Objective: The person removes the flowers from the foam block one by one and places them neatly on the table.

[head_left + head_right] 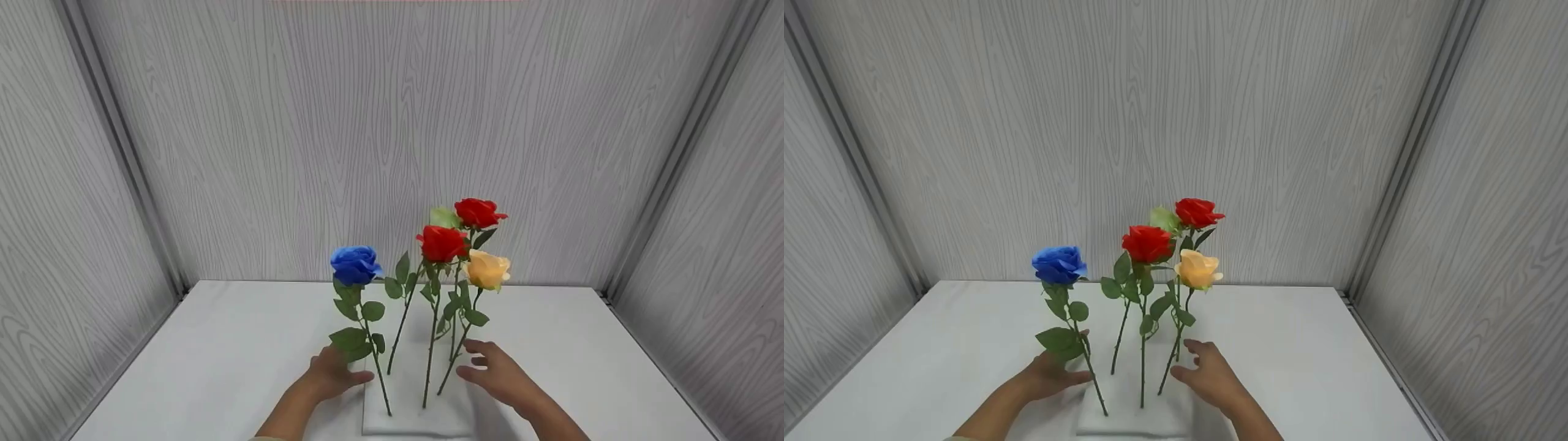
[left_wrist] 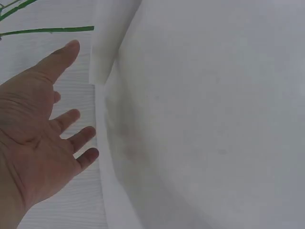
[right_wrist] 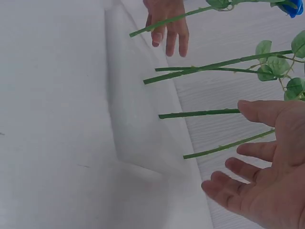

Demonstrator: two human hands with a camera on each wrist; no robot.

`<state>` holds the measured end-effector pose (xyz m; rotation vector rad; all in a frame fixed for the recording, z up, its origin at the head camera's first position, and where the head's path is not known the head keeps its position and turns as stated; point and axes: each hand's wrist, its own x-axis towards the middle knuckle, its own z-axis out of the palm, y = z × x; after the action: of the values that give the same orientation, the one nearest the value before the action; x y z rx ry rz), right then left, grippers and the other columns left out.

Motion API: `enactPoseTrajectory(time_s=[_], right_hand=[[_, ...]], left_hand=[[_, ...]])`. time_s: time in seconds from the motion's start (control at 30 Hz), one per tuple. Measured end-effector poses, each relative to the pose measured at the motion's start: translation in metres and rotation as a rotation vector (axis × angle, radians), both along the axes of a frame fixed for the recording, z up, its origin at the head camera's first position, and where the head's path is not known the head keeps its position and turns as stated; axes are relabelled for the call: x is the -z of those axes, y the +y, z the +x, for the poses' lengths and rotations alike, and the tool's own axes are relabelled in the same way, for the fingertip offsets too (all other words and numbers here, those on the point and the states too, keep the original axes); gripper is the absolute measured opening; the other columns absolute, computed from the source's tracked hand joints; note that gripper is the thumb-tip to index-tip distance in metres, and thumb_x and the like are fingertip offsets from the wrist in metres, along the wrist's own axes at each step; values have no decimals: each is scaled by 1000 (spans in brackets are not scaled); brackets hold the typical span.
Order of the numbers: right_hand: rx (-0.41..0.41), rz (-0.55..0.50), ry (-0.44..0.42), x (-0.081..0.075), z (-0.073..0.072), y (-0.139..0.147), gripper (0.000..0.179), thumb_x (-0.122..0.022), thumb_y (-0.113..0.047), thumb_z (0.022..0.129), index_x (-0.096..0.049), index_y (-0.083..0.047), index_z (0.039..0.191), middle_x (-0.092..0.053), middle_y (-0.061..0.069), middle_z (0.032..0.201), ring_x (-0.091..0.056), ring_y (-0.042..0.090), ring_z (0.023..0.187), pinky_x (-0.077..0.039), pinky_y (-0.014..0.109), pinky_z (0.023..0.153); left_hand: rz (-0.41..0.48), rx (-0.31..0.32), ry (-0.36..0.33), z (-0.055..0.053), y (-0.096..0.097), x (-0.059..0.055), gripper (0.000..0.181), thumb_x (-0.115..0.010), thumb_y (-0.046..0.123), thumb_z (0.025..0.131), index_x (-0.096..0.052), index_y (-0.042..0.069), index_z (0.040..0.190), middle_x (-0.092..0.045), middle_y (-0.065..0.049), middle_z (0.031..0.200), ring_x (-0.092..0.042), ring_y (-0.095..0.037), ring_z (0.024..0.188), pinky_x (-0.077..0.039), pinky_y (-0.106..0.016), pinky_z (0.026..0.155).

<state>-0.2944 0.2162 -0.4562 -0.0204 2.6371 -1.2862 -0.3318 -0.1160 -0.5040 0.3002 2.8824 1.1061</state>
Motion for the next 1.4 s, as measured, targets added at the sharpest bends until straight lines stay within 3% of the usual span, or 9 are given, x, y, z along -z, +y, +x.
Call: enactPoseTrajectory(time_s=[0.13,0.3,0.43,0.57,0.67,0.73,0.87,1.07,1.4], right_hand=[[-46,-139,4,10,-6,-4,55,-72,-31,92,-56,-10,141,-59,11,142,-58,31,131,-55,47,101],[-94,-313,-13,24,-11,-4,50,-69,-24,94,-57,-4,139,-62,15,138,-63,23,124,-57,41,101],[-98,-449,-62,33,-12,-5,53,-67,-22,96,-53,0,142,-61,19,139,-64,20,122,-57,38,102],[-106,-548,-91,42,-12,-10,52,-64,-24,99,-51,1,142,-62,20,138,-65,22,122,-56,39,102],[-99,-571,-91,46,-12,-12,49,-63,-26,100,-54,1,139,-65,18,133,-67,22,118,-57,41,102],[-94,-569,-86,48,-11,-12,47,-62,-28,100,-56,1,137,-67,18,130,-69,20,115,-57,41,101],[-91,-575,-75,50,-9,-12,47,-62,-30,100,-58,1,135,-70,18,126,-70,18,111,-57,40,101],[-91,-590,-32,53,-8,-13,45,-62,-30,100,-61,1,131,-72,14,120,-70,22,112,-57,44,101],[-37,-596,7,51,-7,-17,39,-62,-25,100,-62,3,127,-73,16,115,-72,16,105,-61,41,93]], left_hand=[[119,40,-52,-3,1,3,85,-87,39,76,-46,15,147,-51,-15,152,-40,-42,145,-31,-63,118],[239,46,-146,-6,5,8,89,-88,25,77,-41,11,151,-42,-17,158,-31,-43,150,-25,-60,123],[289,52,-188,-8,9,10,87,-86,19,77,-42,9,151,-44,-20,156,-33,-45,149,-26,-62,122],[297,43,-227,-7,8,11,72,-84,19,79,-50,5,142,-60,-21,138,-50,-42,136,-33,-64,117],[303,41,-264,-6,8,11,61,-82,19,81,-54,5,134,-63,-16,127,-54,-36,126,-35,-65,114],[315,49,-282,-7,8,11,59,-81,19,82,-54,6,133,-62,-16,129,-52,-36,130,-32,-67,115],[316,57,-301,-7,9,12,69,-82,21,82,-49,9,142,-57,-19,142,-40,-43,144,-26,-69,118],[337,64,-324,-7,10,17,92,-88,32,75,-40,10,151,-47,-24,152,-31,-48,148,-25,-69,119],[334,101,-263,-4,7,19,77,-87,31,76,-49,13,141,-58,-15,137,-46,-37,138,-30,-67,118]])
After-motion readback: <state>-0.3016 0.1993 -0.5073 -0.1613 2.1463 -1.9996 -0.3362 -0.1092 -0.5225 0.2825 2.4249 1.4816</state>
